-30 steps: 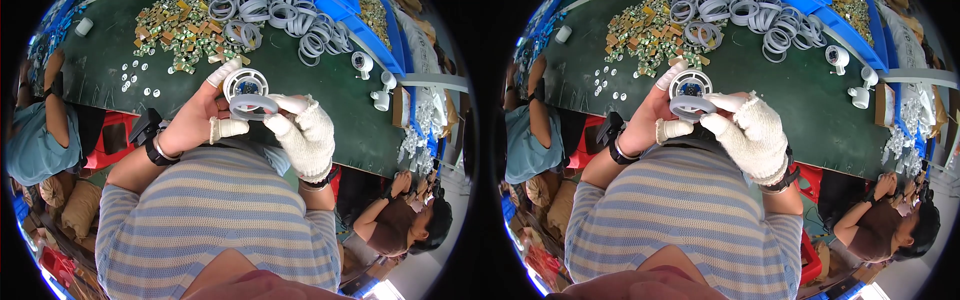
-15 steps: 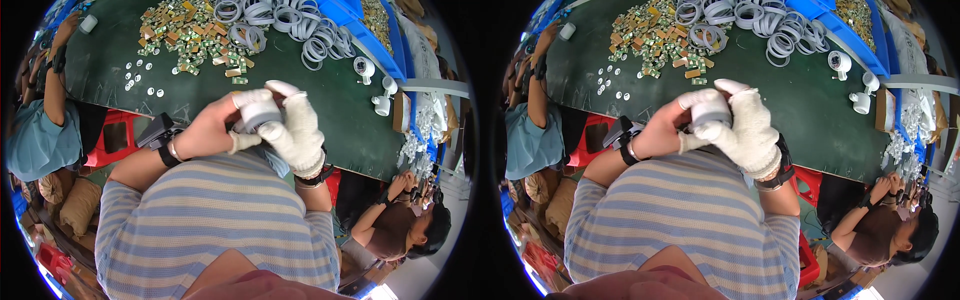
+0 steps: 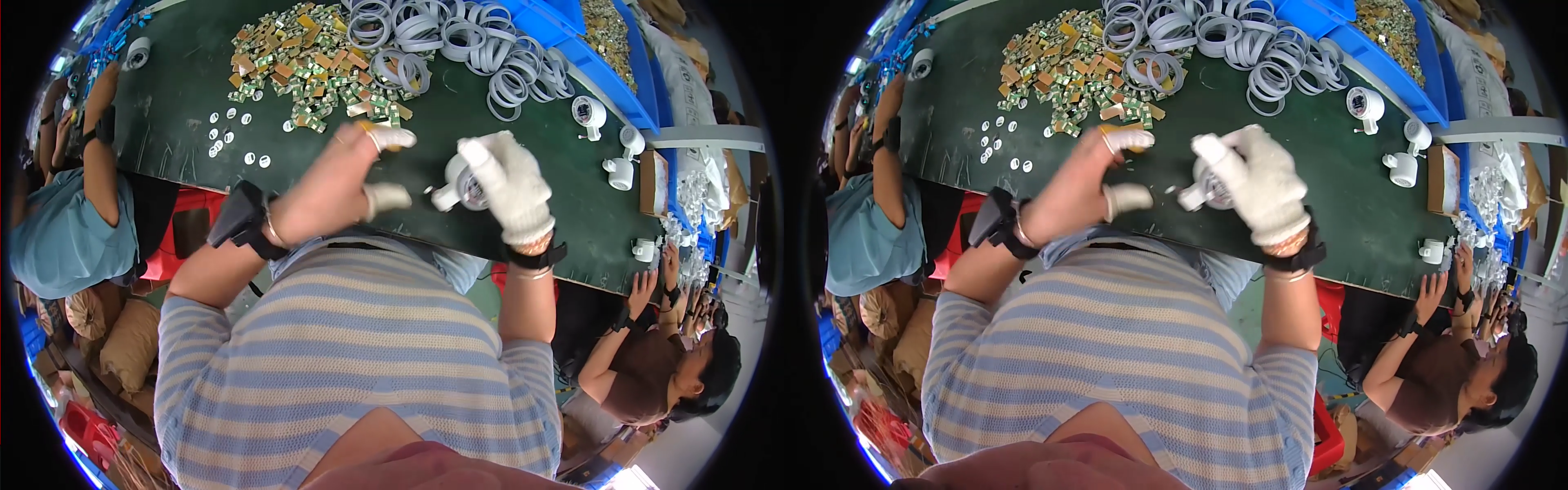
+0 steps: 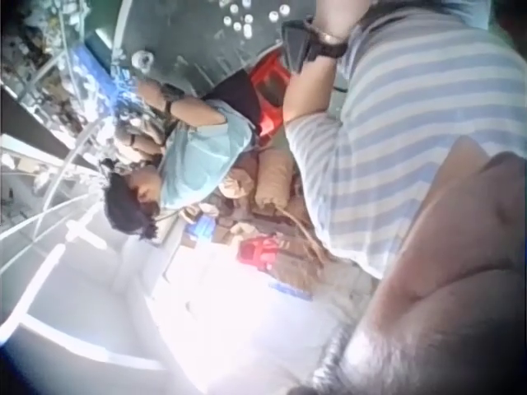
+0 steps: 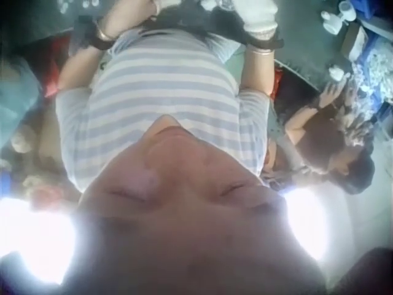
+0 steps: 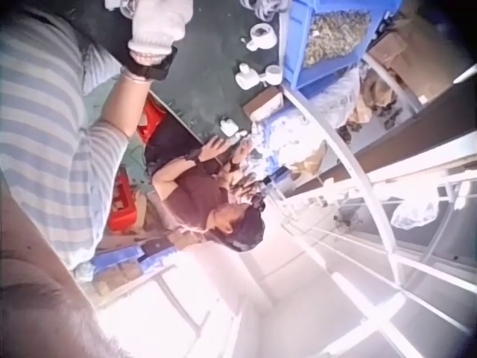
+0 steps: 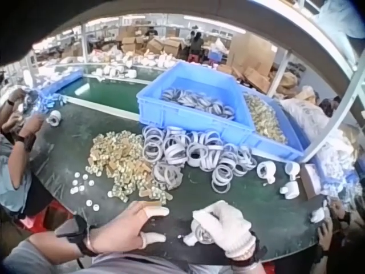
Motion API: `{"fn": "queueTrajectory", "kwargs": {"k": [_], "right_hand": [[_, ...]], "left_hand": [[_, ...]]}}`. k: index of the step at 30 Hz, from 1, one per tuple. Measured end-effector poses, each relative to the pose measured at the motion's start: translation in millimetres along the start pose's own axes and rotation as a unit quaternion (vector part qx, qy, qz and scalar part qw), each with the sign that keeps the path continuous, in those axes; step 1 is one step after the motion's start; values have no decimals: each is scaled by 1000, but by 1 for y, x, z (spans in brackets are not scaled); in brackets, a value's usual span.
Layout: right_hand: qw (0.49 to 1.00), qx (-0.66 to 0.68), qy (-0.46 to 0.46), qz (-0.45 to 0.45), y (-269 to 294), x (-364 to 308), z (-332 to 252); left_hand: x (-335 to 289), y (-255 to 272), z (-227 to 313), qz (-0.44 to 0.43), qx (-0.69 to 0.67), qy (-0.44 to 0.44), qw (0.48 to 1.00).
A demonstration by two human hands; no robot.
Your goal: Assembling small plastic and metal components at a factory workbench.
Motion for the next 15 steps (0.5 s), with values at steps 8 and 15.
{"fn": "queueTrajectory", "kwargs": {"k": [8, 15], "right_hand": [[941, -153, 250, 170, 11, 1, -21], [930, -265, 204, 151, -25, -50, -9]], "left_hand": [[32, 13, -57, -35, 276, -70, 958], [21, 18, -35, 35, 6, 99, 994]]}}
Point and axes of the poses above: each hand's wrist, its own x-axis towards the middle knuckle, its own y-axis out of the back of the hand, z = x × y, the point moved 4 cm from there along x, towards the middle knuckle, and after that the axes turned 7 degrees about z, right-handed, at the moved point
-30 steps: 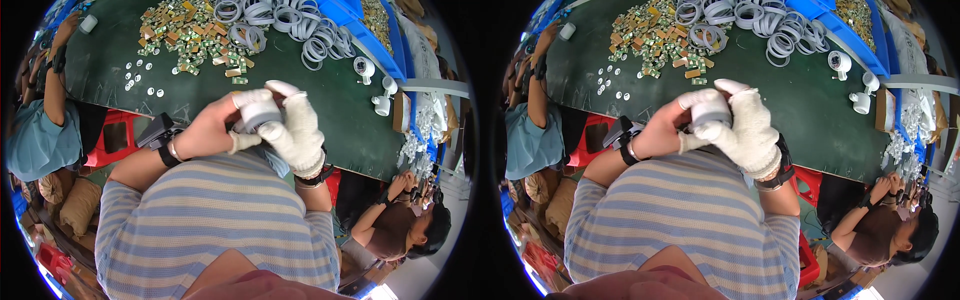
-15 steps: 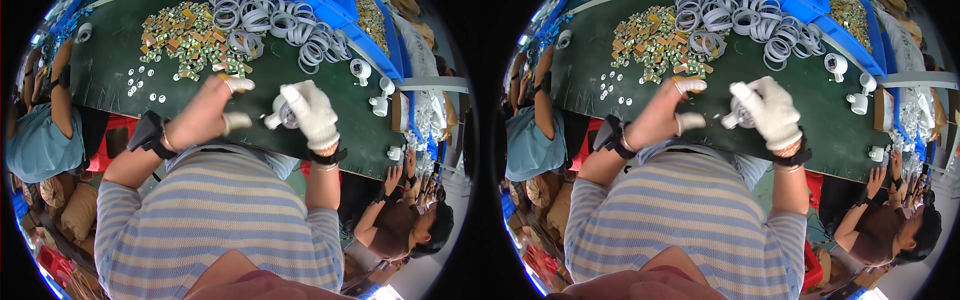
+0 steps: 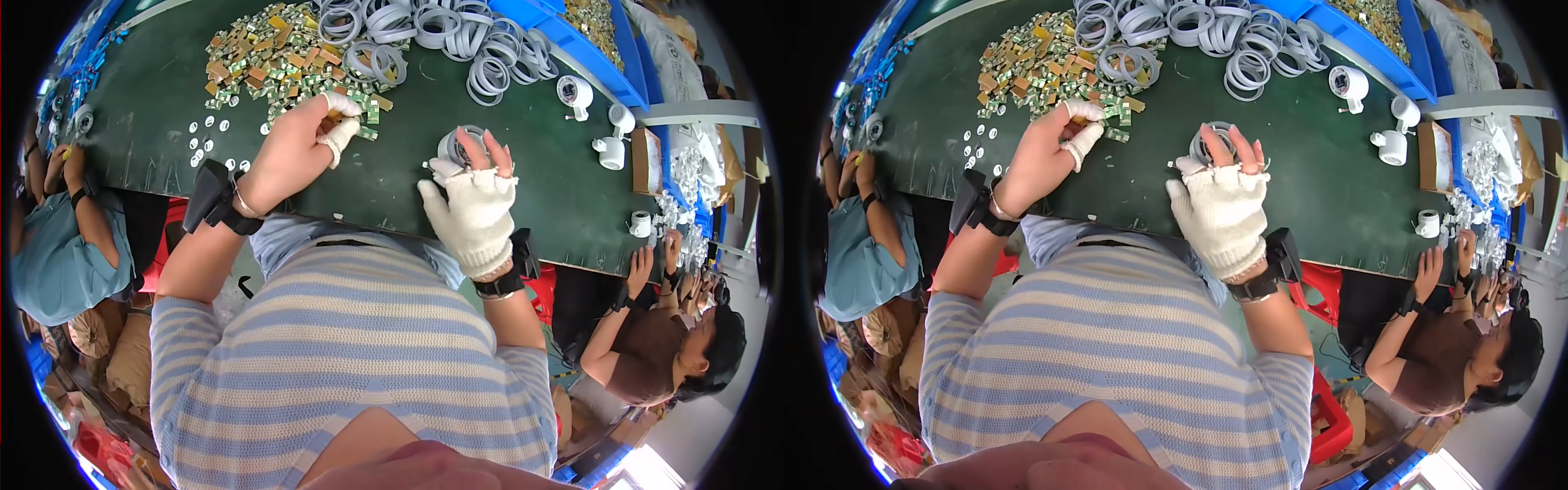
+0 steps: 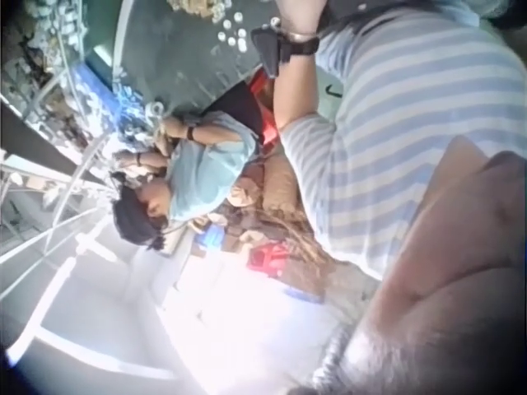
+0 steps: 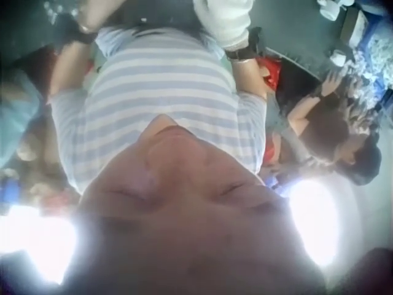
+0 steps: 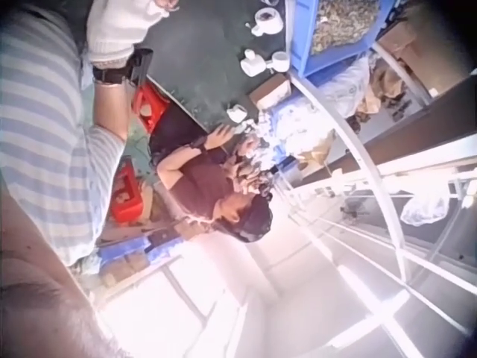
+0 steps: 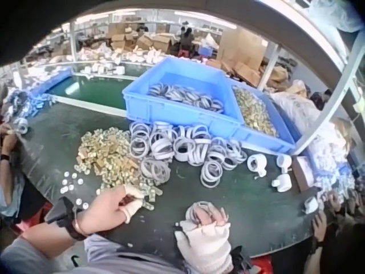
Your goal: Assembling small plastic and metal components at a factory workbench.
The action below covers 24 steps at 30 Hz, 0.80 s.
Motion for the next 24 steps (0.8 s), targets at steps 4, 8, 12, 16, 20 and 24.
{"fn": "queueTrajectory", "kwargs": {"k": [4, 8, 12, 16, 20, 24], "right_hand": [[998, -16, 27, 47, -1, 5, 1], [965, 253, -53, 50, 8, 14, 5], [932, 357, -49, -37, 5, 27, -9], [938, 341, 5, -59, -3, 32, -12], [931, 349, 13, -109, -3, 34, -13], [930, 353, -9, -101, -7, 32, -10]], "left_hand": [[-14, -13, 6, -49, -192, 117, 973], [-25, -25, 1, -31, -252, 110, 961], [-35, -28, 3, -89, -289, 148, 942], [-43, -24, 22, -119, -335, 110, 928], [-47, -28, 21, -131, -342, 156, 917], [-49, -29, 20, -130, -350, 149, 916]]}}
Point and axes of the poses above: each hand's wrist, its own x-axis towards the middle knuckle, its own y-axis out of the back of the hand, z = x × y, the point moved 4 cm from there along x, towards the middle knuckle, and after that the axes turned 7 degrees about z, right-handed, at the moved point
